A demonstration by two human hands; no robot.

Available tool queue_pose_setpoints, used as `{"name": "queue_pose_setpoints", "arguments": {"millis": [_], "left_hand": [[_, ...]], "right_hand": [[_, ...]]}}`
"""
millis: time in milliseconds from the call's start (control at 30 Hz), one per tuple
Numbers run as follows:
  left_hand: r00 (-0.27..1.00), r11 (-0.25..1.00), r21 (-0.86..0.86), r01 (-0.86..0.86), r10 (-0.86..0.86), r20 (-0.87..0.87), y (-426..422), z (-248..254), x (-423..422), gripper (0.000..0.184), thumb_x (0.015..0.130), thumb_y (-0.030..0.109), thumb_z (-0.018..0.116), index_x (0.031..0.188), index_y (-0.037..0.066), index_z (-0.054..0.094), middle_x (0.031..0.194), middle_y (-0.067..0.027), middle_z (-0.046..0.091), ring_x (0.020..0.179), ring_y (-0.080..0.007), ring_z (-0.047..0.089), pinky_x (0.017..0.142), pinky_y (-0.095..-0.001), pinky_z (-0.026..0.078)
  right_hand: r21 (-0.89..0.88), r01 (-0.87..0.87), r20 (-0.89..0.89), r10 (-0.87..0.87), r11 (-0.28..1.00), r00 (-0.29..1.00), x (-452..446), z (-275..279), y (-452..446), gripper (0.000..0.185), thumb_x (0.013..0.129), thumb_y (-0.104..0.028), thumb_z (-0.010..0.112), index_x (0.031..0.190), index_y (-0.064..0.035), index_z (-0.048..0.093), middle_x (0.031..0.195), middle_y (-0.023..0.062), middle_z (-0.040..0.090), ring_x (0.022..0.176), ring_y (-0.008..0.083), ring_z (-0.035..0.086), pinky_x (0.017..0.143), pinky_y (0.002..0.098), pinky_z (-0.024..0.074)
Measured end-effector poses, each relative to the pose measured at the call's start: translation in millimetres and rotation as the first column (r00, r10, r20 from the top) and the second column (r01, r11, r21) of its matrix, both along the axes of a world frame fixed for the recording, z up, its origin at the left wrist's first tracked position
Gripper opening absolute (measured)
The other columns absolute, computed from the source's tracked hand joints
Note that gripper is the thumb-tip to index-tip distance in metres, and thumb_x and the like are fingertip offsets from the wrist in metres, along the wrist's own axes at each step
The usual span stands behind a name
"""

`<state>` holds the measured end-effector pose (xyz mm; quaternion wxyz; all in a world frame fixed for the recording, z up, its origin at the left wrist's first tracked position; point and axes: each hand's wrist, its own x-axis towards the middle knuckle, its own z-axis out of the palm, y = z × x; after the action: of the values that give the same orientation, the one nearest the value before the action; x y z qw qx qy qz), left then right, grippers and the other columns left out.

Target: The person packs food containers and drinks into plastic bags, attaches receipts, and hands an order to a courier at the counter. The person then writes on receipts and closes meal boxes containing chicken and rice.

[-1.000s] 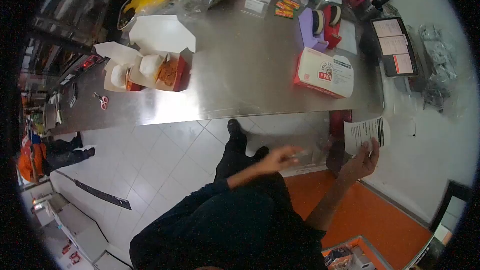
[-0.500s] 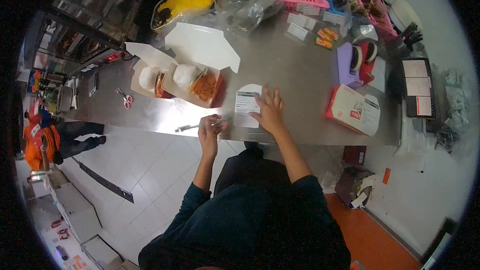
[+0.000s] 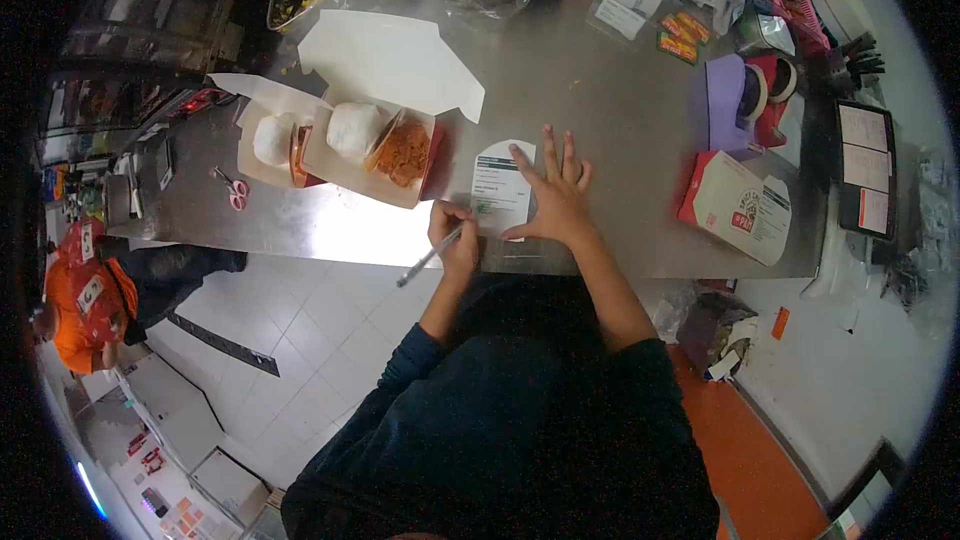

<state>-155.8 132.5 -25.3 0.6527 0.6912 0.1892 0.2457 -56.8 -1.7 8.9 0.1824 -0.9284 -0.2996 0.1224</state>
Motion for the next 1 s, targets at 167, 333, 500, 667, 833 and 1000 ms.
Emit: {"name": "queue_pose_setpoints", "arguments": {"millis": [167, 333, 500, 667, 833, 1000], "left_hand": [[0.999, 0.922, 0.387, 0.021, -0.008, -0.034, -5.1, 9.1, 7.5, 0.01, 0.064, -0.002, 0.055, 0.068, 0.002, 0.047, 0.065, -0.0091, 0.045, 0.057, -0.0188, 0.048, 0.05, -0.0277, 0.038], [0.996, 0.958, 0.282, 0.057, -0.035, -0.082, -2.4, 6.2, 7.0, 0.008, 0.068, -0.002, 0.054, 0.068, 0.002, 0.047, 0.067, -0.0071, 0.047, 0.062, -0.0152, 0.049, 0.055, -0.0266, 0.039], [0.991, 0.982, -0.146, -0.12, 0.109, -0.08, -2.9, 6.6, 11.5, 0.018, 0.082, 0.018, 0.05, 0.084, 0.001, 0.048, 0.073, -0.0064, 0.049, 0.071, -0.0128, 0.05, 0.066, -0.025, 0.042], [0.975, 0.972, 0.188, 0.14, -0.102, -0.199, -9.3, 23.8, 24.5, 0.028, 0.084, 0.027, 0.046, 0.095, 0.002, 0.052, 0.089, -0.0119, 0.057, 0.079, -0.0228, 0.055, 0.07, -0.0312, 0.043], [0.959, 0.661, 0.733, -0.159, 0.28, -0.046, 6.1, 47.0, 22.2, 0.019, 0.063, 0.015, 0.067, 0.072, 0.006, 0.053, 0.089, -0.0124, 0.058, 0.08, -0.0289, 0.051, 0.074, -0.0371, 0.035], [0.908, 0.621, 0.766, -0.164, 0.398, -0.129, 48.9, 42.5, 2.6, 0.02, 0.064, 0.01, 0.068, 0.072, 0.006, 0.05, 0.066, -0.0071, 0.05, 0.062, -0.023, 0.047, 0.057, -0.0316, 0.038]], "right_hand": [[-0.029, 0.003, -0.022, -0.004, 1.0, 1.0, 1.4, 2.2, 1.1, 0.119, 0.026, -0.056, 0.075, 0.13, -0.0315, 0.024, 0.139, 0.0168, -0.002, 0.126, 0.0399, -0.004, 0.089, 0.0578, 0.0124], [-0.009, -0.002, -0.021, 0.002, 1.0, 1.0, 3.4, 0.5, 0.9, 0.119, 0.027, -0.055, 0.076, 0.131, -0.0301, 0.024, 0.138, 0.0178, -0.002, 0.125, 0.0407, -0.003, 0.088, 0.0594, 0.0148], [-0.03, -0.006, -0.091, 0.003, 1.0, 0.996, 3.7, 7.1, 0.1, 0.116, 0.031, -0.054, 0.075, 0.132, -0.0272, 0.022, 0.138, 0.0187, -0.002, 0.125, 0.0414, -0.001, 0.09, 0.0566, 0.0114], [-0.013, -0.058, -0.111, 0.056, 0.998, 0.992, 7.5, -6.0, -8.5, 0.118, 0.035, -0.052, 0.076, 0.133, -0.0283, 0.014, 0.138, 0.0193, -0.007, 0.124, 0.0434, -0.007, 0.087, 0.0631, 0.0129], [-0.019, -0.071, -0.136, 0.068, 0.997, 0.988, 9.8, 1.3, -6.4, 0.118, 0.037, -0.052, 0.076, 0.134, -0.027, 0.012, 0.137, 0.0203, -0.008, 0.124, 0.0444, -0.007, 0.087, 0.0623, 0.014], [-0.064, -0.089, -0.169, 0.077, 0.994, 0.983, 11.6, 5.2, -5.5, 0.119, 0.04, -0.051, 0.076, 0.134, -0.0256, 0.008, 0.136, 0.0223, -0.008, 0.124, 0.0444, -0.006, 0.087, 0.0607, 0.013]]}}
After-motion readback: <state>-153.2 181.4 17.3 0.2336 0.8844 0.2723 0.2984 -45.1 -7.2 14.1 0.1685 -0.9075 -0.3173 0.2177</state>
